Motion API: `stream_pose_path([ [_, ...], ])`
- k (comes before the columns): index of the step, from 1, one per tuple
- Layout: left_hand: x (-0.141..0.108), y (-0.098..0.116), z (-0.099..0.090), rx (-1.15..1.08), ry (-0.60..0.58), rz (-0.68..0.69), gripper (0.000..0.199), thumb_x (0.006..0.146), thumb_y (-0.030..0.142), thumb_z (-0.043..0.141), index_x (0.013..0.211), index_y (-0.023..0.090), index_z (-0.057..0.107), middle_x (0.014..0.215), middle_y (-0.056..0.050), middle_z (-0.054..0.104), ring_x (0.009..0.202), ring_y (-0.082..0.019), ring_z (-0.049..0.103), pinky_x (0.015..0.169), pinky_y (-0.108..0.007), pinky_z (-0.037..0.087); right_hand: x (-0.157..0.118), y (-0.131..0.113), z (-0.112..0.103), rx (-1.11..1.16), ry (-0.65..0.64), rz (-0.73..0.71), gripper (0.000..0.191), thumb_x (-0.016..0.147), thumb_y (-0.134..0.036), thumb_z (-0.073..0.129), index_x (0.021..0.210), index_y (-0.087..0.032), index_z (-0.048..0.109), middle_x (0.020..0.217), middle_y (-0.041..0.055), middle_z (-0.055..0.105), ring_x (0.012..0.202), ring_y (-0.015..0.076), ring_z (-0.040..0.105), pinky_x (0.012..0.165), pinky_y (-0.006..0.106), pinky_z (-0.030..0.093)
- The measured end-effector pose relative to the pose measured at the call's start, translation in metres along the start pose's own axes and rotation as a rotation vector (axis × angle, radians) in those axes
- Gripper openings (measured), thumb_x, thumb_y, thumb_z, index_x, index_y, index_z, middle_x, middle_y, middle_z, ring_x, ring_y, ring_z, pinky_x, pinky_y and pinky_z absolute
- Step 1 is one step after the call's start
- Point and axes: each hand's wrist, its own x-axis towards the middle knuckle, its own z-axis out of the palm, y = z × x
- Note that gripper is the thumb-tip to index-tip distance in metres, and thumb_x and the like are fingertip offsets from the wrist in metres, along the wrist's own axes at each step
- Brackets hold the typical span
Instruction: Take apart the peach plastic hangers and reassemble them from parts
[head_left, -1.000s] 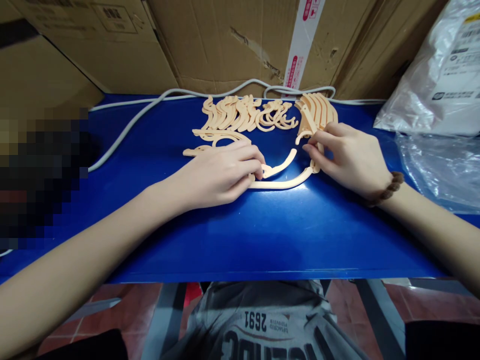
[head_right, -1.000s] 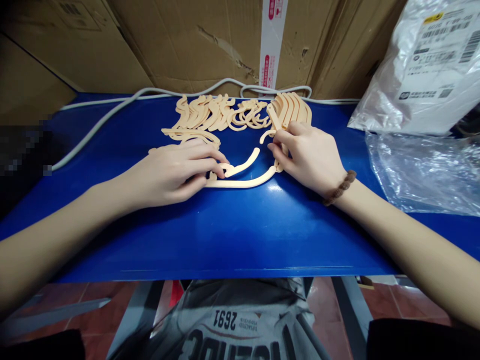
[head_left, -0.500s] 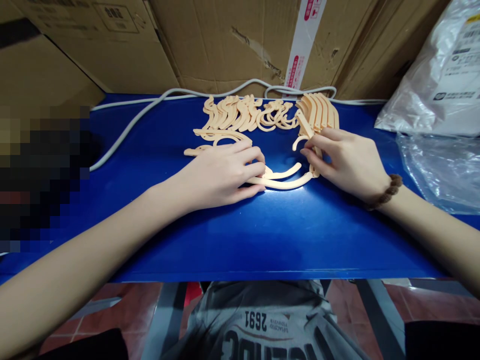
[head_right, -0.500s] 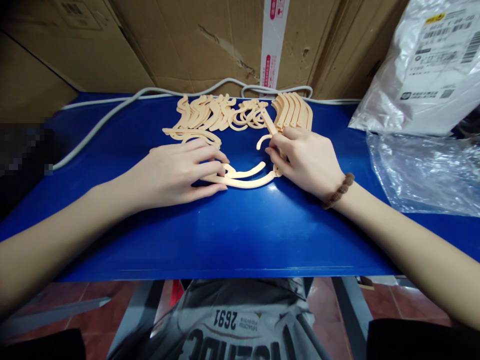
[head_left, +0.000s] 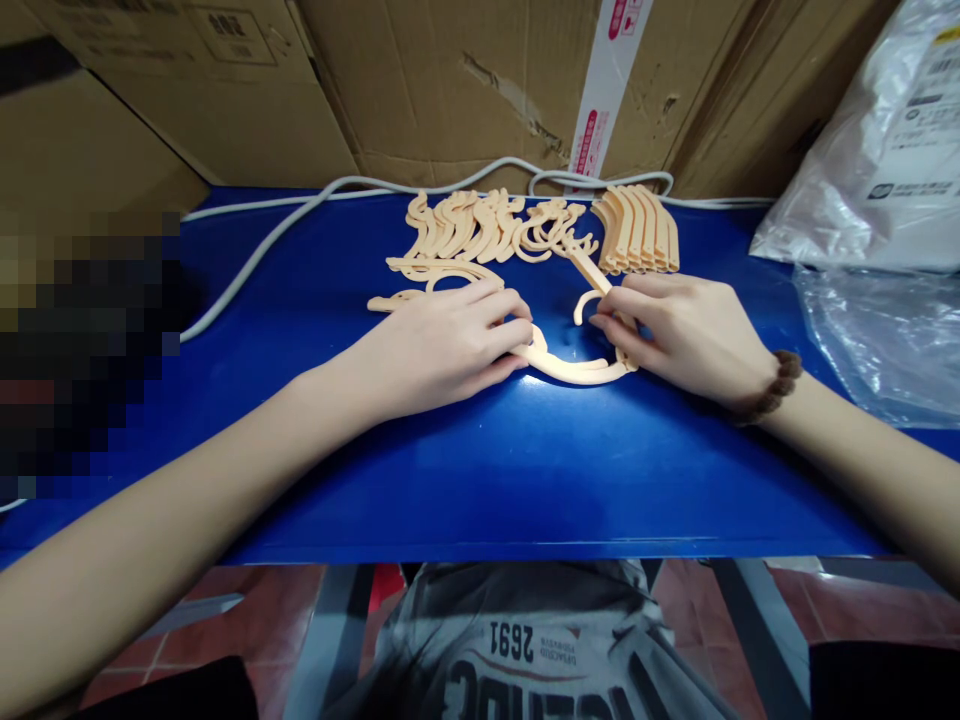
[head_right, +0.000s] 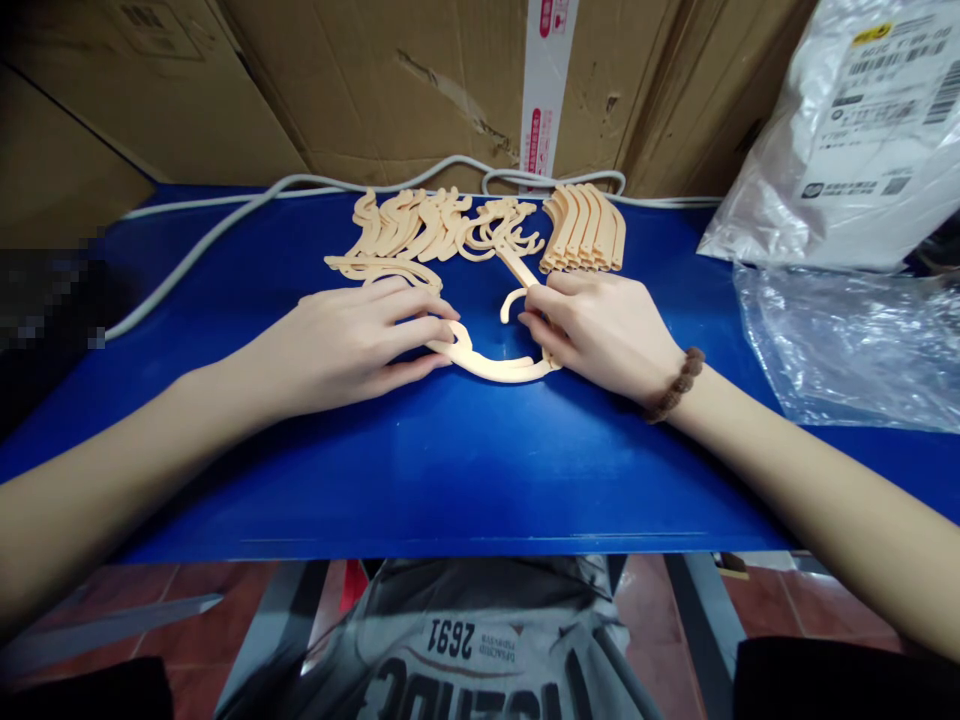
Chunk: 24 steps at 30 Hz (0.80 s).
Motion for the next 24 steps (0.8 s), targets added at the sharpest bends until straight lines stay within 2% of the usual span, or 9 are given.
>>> stream_pose_path([
  [8,-0.001,0.0,0.002,-0.047,0.035,0.0,0.025,0.108,0.024,0.05,0.105,0.013,0.071,0.117,-0.011,0.075,0.106,-0.025,0.072,0.09,-0.036,0.058,0.0,-0.002,0.001,-0.005,0.004,-0.12,0.036,0.108,-0.032,0.038,0.106,-0.017,0.07,0.09,0.0083,0.069,0.079,0.0197,0.061,0.066,0.031,0.034],
  [14,-0.001,0.0,0.001,-0.082,0.046,-0.003,0.024,0.109,0.025,0.05,0.104,0.012,0.07,0.118,-0.011,0.076,0.105,-0.024,0.072,0.09,-0.035,0.058,0.0,-0.007,-0.001,0.029,-0.03,-0.111,0.034,0.109,-0.032,0.036,0.11,-0.016,0.066,0.098,0.011,0.071,0.084,0.0215,0.064,0.069,0.031,0.038],
  [24,-0.001,0.0,0.002,-0.088,0.053,0.001,0.023,0.109,0.024,0.05,0.105,0.012,0.068,0.116,-0.011,0.076,0.102,-0.025,0.072,0.089,-0.036,0.058,0.0,-0.012,-0.002,0.045,-0.021,-0.175,0.037,0.111,-0.034,0.036,0.104,-0.015,0.067,0.093,0.0105,0.069,0.082,0.0216,0.062,0.07,0.032,0.039],
])
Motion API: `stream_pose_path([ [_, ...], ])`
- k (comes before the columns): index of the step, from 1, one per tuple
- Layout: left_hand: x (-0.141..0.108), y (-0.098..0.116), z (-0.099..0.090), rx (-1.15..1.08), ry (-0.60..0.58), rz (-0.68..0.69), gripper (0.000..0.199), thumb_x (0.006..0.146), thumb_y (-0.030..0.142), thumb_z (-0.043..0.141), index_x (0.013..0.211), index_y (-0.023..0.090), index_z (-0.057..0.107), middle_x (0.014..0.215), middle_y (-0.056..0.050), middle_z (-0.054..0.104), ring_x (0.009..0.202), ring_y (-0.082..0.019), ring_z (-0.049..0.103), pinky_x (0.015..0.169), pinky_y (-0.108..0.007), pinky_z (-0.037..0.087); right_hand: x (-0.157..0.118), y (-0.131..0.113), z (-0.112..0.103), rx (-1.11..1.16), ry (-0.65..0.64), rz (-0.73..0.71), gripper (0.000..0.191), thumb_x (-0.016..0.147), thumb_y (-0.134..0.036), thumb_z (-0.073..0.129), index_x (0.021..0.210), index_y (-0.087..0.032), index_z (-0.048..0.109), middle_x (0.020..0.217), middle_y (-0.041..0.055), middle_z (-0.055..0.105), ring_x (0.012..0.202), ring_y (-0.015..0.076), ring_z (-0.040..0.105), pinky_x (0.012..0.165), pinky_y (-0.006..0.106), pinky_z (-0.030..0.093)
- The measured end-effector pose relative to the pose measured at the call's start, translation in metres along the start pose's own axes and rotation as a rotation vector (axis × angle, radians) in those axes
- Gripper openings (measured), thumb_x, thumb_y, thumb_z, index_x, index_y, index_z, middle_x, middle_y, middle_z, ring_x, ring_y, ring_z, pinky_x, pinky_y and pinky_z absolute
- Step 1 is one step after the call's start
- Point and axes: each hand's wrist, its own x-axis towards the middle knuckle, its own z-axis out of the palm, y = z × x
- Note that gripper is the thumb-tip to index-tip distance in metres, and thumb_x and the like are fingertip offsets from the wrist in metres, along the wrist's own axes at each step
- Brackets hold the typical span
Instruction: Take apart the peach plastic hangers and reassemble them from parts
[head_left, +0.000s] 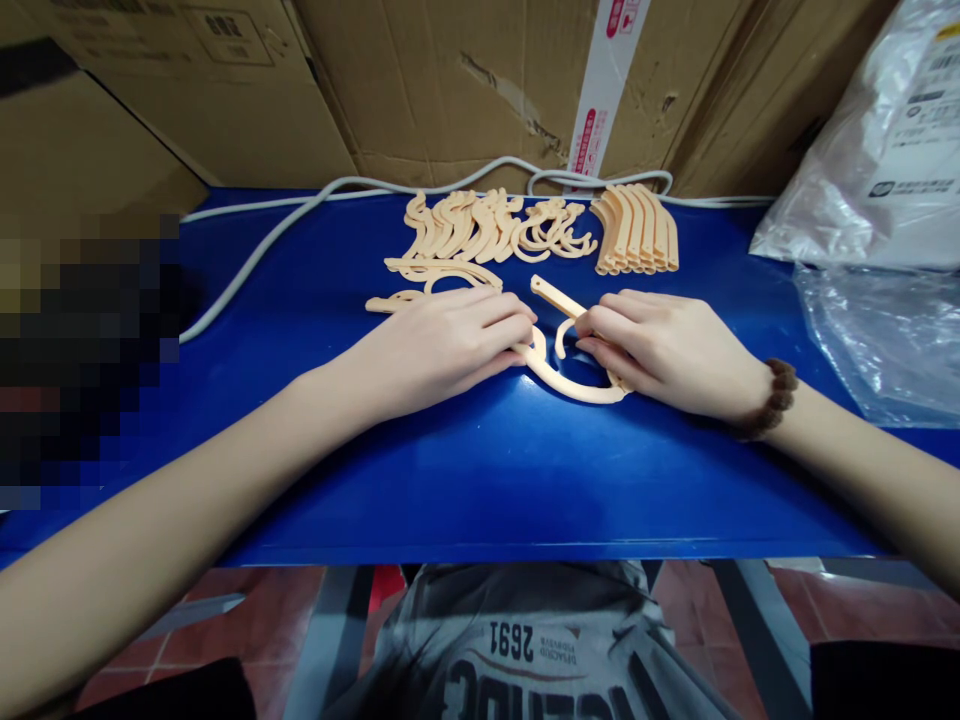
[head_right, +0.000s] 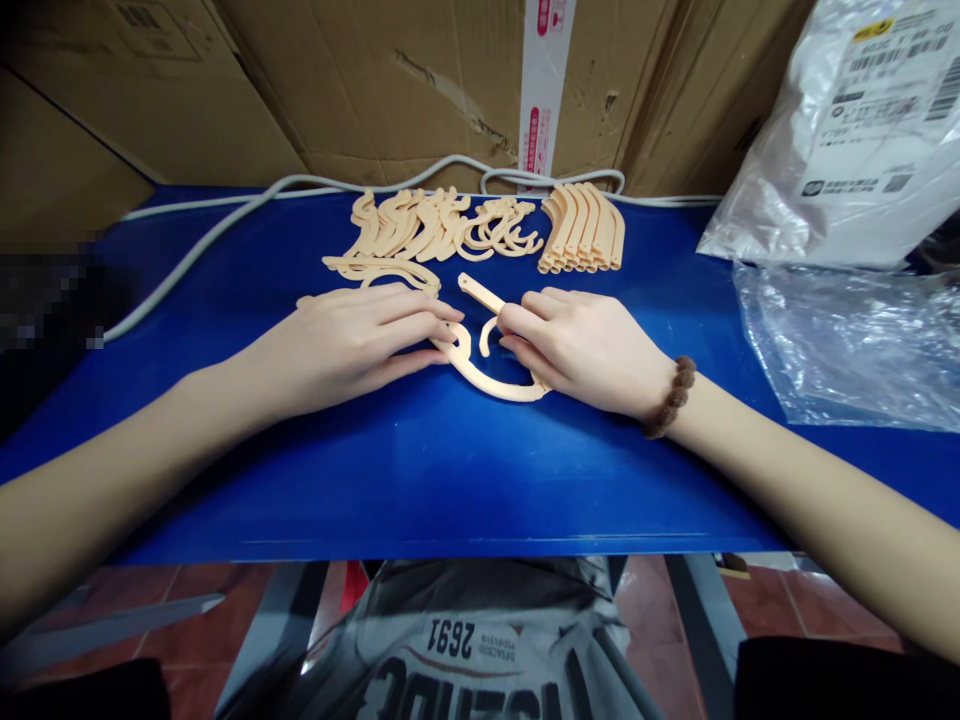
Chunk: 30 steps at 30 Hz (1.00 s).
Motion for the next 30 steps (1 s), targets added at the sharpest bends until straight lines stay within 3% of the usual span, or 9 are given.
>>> stream_pose_path([
  [13,0.0,-0.002,0.001,0.045,-0.028,-0.007,0.026,0.109,0.025,0.047,0.112,0.013,0.069,0.117,-0.012,0.075,0.11,-0.026,0.069,0.094,-0.039,0.056,-0.002,-0.007,0.0,0.024,0.033,-0.081,0.044,0.112,-0.041,0.036,0.102,-0.016,0.071,0.089,0.0093,0.071,0.08,0.0215,0.06,0.074,0.032,0.041],
  [19,-0.001,-0.001,0.002,0.143,-0.006,-0.048,0.028,0.109,0.03,0.048,0.111,0.013,0.07,0.107,-0.012,0.076,0.102,-0.027,0.072,0.08,-0.035,0.055,-0.001,-0.008,0.001,0.008,0.066,-0.104,0.044,0.111,-0.04,0.038,0.097,-0.016,0.071,0.082,0.0076,0.069,0.075,0.0204,0.057,0.072,0.031,0.039],
  [24,-0.002,0.005,0.002,0.151,-0.015,-0.146,0.023,0.107,0.03,0.052,0.111,0.016,0.07,0.1,-0.008,0.078,0.094,-0.023,0.074,0.061,-0.029,0.044,-0.001,-0.01,0.001,0.005,0.054,-0.096,0.041,0.11,-0.033,0.035,0.094,-0.017,0.069,0.08,0.007,0.067,0.072,0.0197,0.053,0.072,0.031,0.036],
  [30,0.0,0.013,0.002,0.077,-0.022,-0.272,0.028,0.105,0.036,0.056,0.119,0.016,0.069,0.1,-0.007,0.077,0.092,-0.023,0.073,0.058,-0.03,0.04,-0.003,-0.014,0.003,0.046,0.077,-0.185,0.03,0.1,-0.022,0.037,0.092,-0.016,0.066,0.075,0.0061,0.063,0.069,0.0206,0.049,0.074,0.035,0.033],
])
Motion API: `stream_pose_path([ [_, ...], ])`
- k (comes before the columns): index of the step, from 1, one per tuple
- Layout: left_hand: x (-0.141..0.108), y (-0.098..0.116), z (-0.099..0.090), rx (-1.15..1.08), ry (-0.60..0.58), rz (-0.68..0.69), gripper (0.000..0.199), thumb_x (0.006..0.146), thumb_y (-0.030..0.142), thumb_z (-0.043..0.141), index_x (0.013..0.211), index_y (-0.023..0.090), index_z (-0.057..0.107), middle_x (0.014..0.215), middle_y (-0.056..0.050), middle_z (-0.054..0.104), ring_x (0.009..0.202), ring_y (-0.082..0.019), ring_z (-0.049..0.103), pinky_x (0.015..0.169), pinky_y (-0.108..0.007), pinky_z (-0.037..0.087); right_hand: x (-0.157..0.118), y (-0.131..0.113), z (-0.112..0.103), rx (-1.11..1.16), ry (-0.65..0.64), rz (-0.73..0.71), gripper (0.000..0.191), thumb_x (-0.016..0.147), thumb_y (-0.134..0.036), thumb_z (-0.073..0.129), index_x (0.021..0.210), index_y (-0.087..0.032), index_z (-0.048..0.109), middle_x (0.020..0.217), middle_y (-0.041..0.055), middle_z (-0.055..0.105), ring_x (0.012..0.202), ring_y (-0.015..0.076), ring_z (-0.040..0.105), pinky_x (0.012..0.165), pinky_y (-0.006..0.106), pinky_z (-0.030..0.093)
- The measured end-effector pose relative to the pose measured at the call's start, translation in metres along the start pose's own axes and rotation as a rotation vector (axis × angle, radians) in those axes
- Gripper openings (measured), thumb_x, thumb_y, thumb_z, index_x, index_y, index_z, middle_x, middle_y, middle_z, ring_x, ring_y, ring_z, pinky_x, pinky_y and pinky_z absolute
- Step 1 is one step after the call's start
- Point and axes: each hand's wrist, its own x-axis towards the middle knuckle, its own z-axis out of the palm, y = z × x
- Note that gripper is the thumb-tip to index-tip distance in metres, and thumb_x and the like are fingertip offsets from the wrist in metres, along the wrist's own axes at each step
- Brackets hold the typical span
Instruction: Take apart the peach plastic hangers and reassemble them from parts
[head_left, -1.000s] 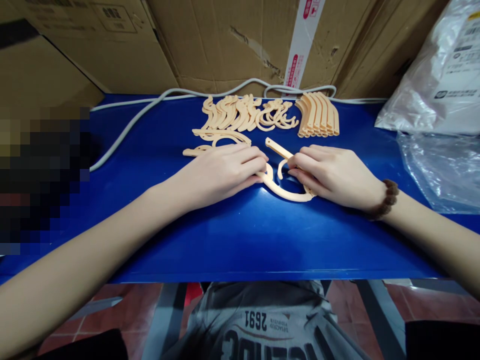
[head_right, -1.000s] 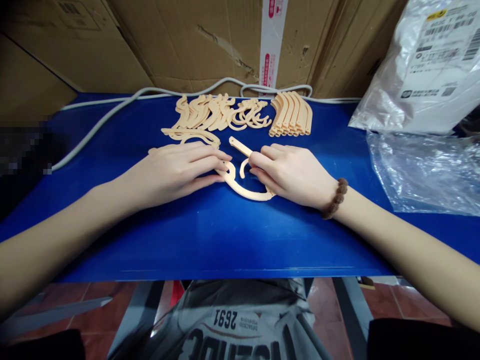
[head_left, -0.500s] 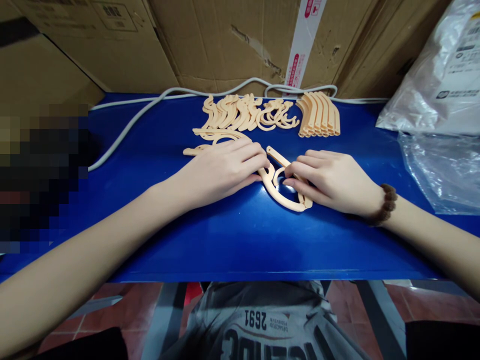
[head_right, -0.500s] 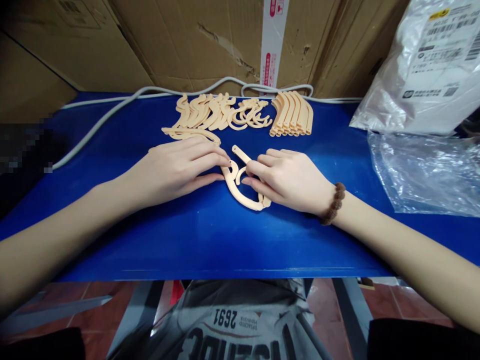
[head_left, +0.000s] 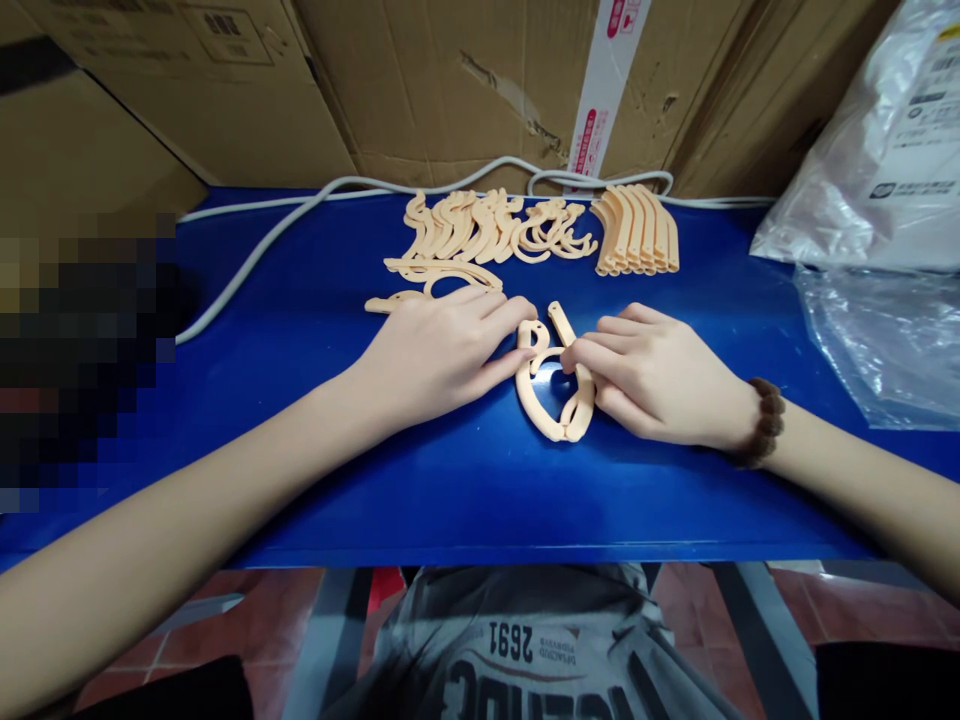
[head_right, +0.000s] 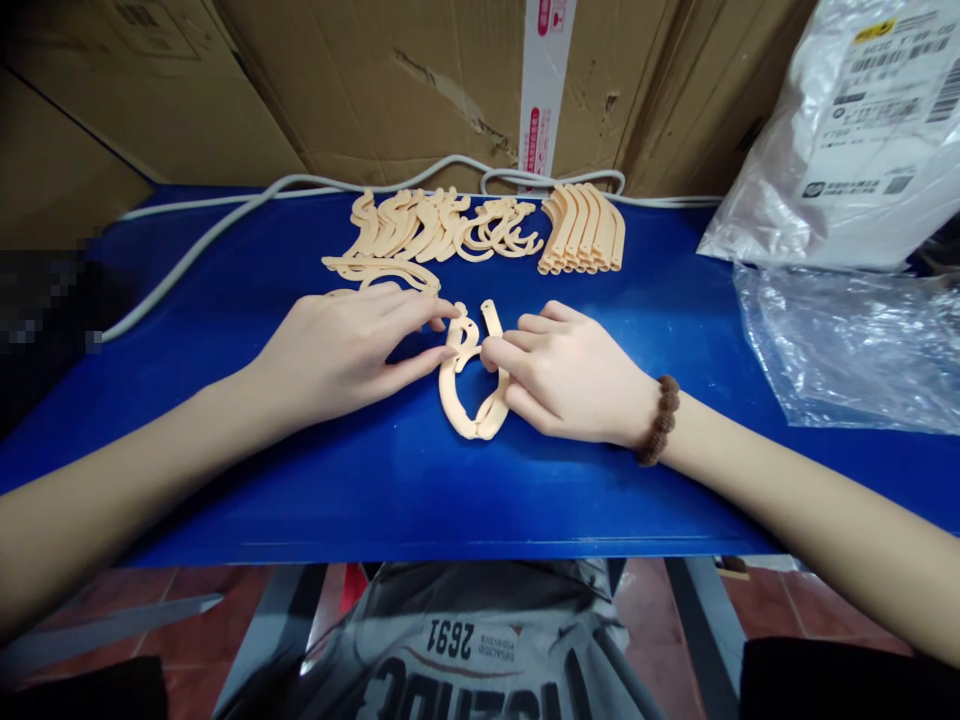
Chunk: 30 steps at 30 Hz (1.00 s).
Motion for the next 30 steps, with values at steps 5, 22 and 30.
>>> stream_pose_path([
  [5,0.001,0.005,-0.004,-0.101,-0.027,-0.051,0.031,0.101,0.042,0.063,0.118,0.017,0.069,0.097,-0.004,0.075,0.088,-0.021,0.071,0.059,-0.03,0.038,0.002,-0.007,0.002,0.016,0.05,-0.025,0.022,0.098,-0.021,0.043,0.087,-0.017,0.062,0.071,0.0036,0.06,0.067,0.0196,0.049,0.076,0.034,0.033],
  [22,0.002,-0.01,0.005,-0.331,-0.059,-0.036,0.017,0.101,0.026,0.061,0.111,0.019,0.073,0.103,-0.006,0.075,0.109,-0.025,0.065,0.082,-0.034,0.049,-0.002,0.007,-0.008,-0.111,0.093,0.006,0.034,0.106,-0.042,0.053,0.108,-0.011,0.065,0.079,0.0059,0.067,0.068,0.0201,0.053,0.072,0.033,0.037],
  [30,0.0,-0.018,0.009,-0.201,0.065,0.032,0.016,0.102,0.023,0.063,0.102,0.023,0.079,0.101,-0.004,0.079,0.108,-0.024,0.069,0.083,-0.033,0.051,-0.003,0.005,-0.009,-0.113,0.017,0.015,0.038,0.108,-0.046,0.047,0.1,-0.015,0.068,0.084,0.0086,0.07,0.075,0.0237,0.059,0.075,0.035,0.038],
])
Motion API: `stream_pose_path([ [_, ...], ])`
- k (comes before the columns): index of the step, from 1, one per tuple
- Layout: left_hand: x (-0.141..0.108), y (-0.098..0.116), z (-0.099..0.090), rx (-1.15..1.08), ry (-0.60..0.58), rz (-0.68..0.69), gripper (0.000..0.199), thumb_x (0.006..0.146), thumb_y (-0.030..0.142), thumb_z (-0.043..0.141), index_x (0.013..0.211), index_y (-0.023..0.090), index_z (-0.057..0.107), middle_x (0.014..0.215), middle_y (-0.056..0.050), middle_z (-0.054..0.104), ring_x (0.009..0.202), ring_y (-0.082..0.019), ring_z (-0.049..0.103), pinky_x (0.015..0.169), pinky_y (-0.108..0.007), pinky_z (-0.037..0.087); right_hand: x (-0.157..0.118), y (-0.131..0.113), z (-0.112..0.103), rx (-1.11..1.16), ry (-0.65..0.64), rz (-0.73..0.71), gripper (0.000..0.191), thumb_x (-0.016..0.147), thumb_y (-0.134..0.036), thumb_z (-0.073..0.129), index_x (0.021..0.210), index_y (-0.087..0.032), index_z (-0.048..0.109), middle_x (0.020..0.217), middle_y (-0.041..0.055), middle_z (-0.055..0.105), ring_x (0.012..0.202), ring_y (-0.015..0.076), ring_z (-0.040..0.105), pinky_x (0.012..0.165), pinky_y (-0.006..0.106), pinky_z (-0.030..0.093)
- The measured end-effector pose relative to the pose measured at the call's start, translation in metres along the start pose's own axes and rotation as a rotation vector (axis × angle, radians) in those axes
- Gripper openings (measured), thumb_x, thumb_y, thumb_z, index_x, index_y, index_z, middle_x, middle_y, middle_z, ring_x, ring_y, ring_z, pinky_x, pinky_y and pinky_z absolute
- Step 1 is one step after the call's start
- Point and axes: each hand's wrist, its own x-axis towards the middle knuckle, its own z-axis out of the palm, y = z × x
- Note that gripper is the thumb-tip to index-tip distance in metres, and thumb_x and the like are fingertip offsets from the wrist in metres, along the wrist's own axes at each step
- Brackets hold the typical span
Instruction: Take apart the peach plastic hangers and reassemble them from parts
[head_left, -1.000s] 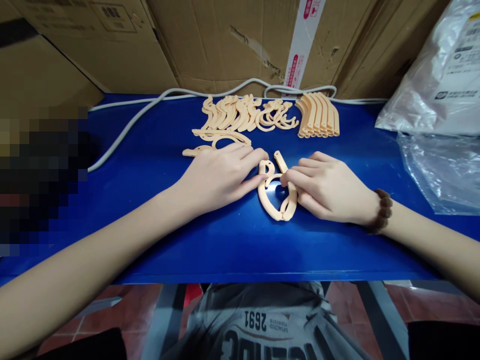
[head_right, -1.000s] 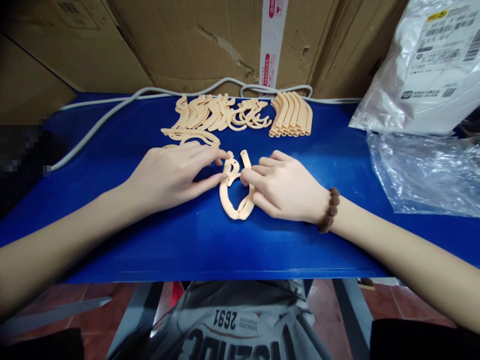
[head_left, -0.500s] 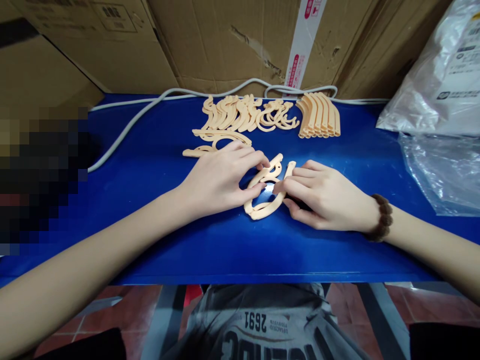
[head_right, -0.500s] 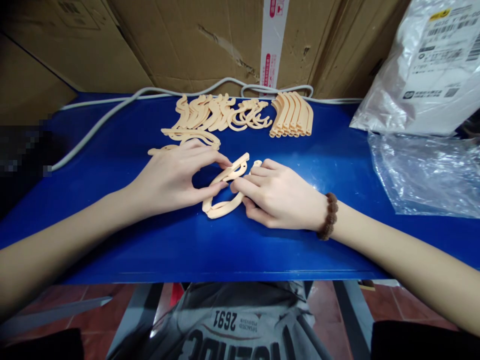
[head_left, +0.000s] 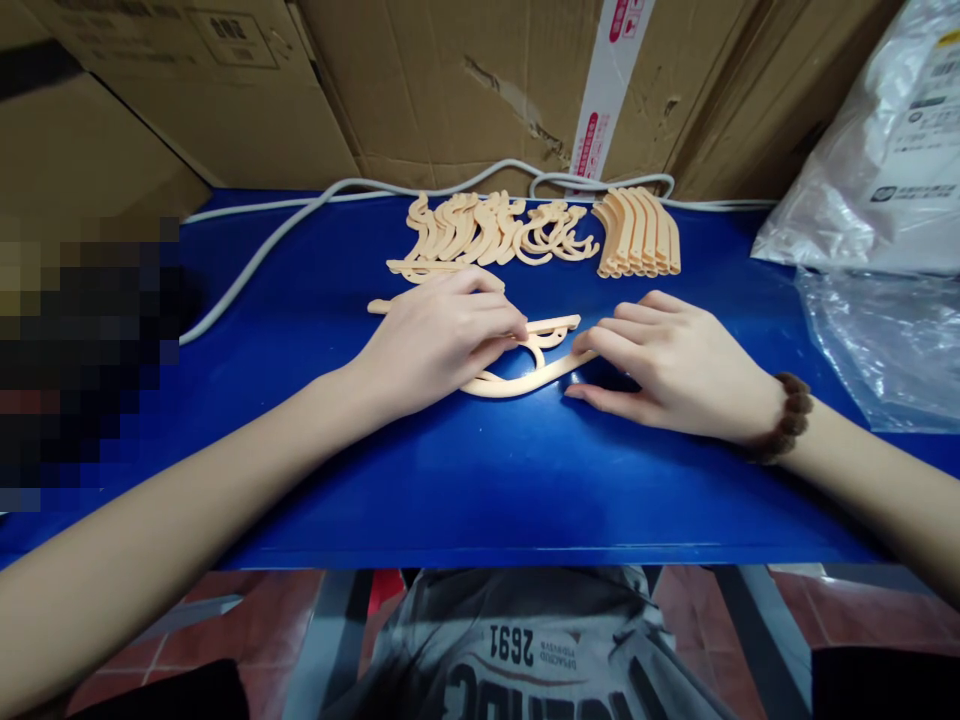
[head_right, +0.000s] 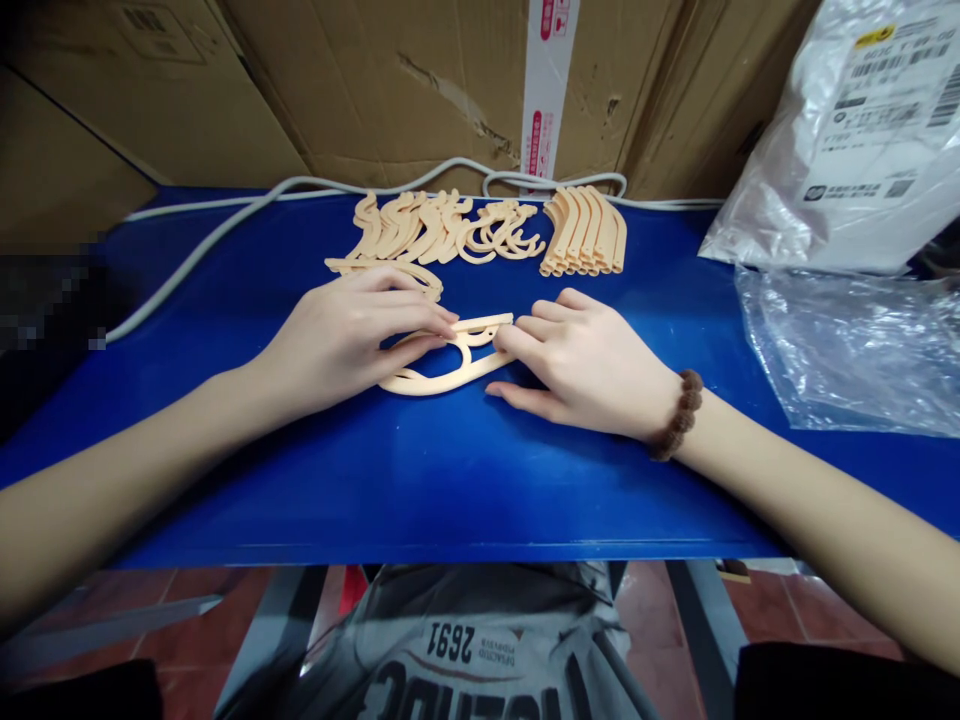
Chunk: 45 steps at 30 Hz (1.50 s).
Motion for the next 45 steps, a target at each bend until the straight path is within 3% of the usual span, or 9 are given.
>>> stream_pose_path([
  [5,0.002,-0.003,0.003,0.061,0.042,0.056,0.021,0.104,0.023,0.06,0.099,0.023,0.08,0.103,-0.003,0.081,0.104,-0.024,0.07,0.086,-0.036,0.053,0.002,-0.004,0.0,0.102,0.011,-0.043,0.029,0.106,-0.037,0.051,0.095,-0.015,0.067,0.082,0.0073,0.068,0.073,0.0206,0.057,0.072,0.032,0.037],
  [13,0.006,-0.001,0.008,0.075,0.058,0.002,0.025,0.104,0.019,0.055,0.095,0.02,0.079,0.096,-0.004,0.08,0.099,-0.023,0.072,0.083,-0.036,0.053,0.004,-0.018,0.004,0.23,0.031,-0.091,0.027,0.107,-0.029,0.051,0.09,-0.015,0.066,0.077,0.0031,0.064,0.071,0.0174,0.054,0.071,0.03,0.038],
  [18,0.006,0.003,0.002,-0.037,0.008,-0.102,0.021,0.101,0.019,0.054,0.102,0.021,0.076,0.107,-0.005,0.08,0.105,-0.024,0.071,0.087,-0.037,0.053,0.005,-0.016,0.006,0.191,0.042,-0.075,0.029,0.109,-0.03,0.049,0.093,-0.015,0.067,0.08,0.0037,0.067,0.072,0.0175,0.053,0.071,0.031,0.037],
  [21,0.009,0.0,-0.005,-0.04,0.031,-0.251,0.018,0.098,0.025,0.057,0.104,0.023,0.074,0.109,-0.005,0.08,0.105,-0.026,0.07,0.085,-0.038,0.053,0.004,-0.013,0.006,0.201,0.028,-0.063,0.03,0.109,-0.034,0.05,0.094,-0.015,0.068,0.08,0.0042,0.068,0.072,0.0175,0.054,0.07,0.031,0.036],
  [25,0.016,-0.024,-0.012,-0.01,0.098,-0.43,0.016,0.095,0.034,0.06,0.09,0.024,0.072,0.093,-0.005,0.079,0.086,-0.025,0.068,0.071,-0.036,0.049,0.003,-0.013,0.003,0.193,0.036,-0.052,0.035,0.109,-0.04,0.048,0.094,-0.016,0.068,0.079,0.0043,0.068,0.072,0.0179,0.055,0.07,0.031,0.035],
  [28,0.024,-0.051,-0.011,0.006,0.04,-0.532,0.016,0.091,0.036,0.063,0.085,0.024,0.071,0.081,-0.003,0.075,0.069,-0.02,0.06,0.062,-0.033,0.04,0.002,-0.013,0.001,0.175,0.055,-0.045,0.035,0.11,-0.039,0.047,0.095,-0.016,0.069,0.079,0.0045,0.068,0.072,0.0179,0.054,0.07,0.031,0.034],
  [31,0.032,-0.075,-0.004,0.053,-0.029,-0.638,0.018,0.089,0.038,0.064,0.083,0.023,0.071,0.077,-0.001,0.071,0.065,-0.017,0.053,0.06,-0.032,0.036,0.002,-0.013,0.0,0.165,0.06,-0.053,0.033,0.11,-0.036,0.047,0.095,-0.016,0.07,0.079,0.0046,0.068,0.072,0.0183,0.054,0.07,0.031,0.034],
  [35,0.041,-0.093,0.006,-0.009,-0.017,-0.612,0.025,0.082,0.043,0.071,0.068,0.024,0.062,0.062,0.0,0.062,0.057,-0.017,0.048,0.057,-0.032,0.034,0.002,-0.012,0.0,0.144,0.054,-0.053,0.031,0.109,-0.032,0.049,0.095,-0.016,0.07,0.08,0.0049,0.069,0.073,0.0184,0.053,0.071,0.031,0.033],
  [45,0.052,-0.063,-0.019,0.055,-0.181,-0.833,0.028,0.087,0.044,0.072,0.09,0.018,0.062,0.083,0.0,0.058,0.072,-0.013,0.041,0.069,-0.031,0.031,0.001,-0.011,0.0,0.118,0.037,-0.059,0.037,0.111,-0.031,0.042,0.094,-0.016,0.071,0.078,0.0052,0.069,0.073,0.019,0.052,0.07,0.031,0.032],
])
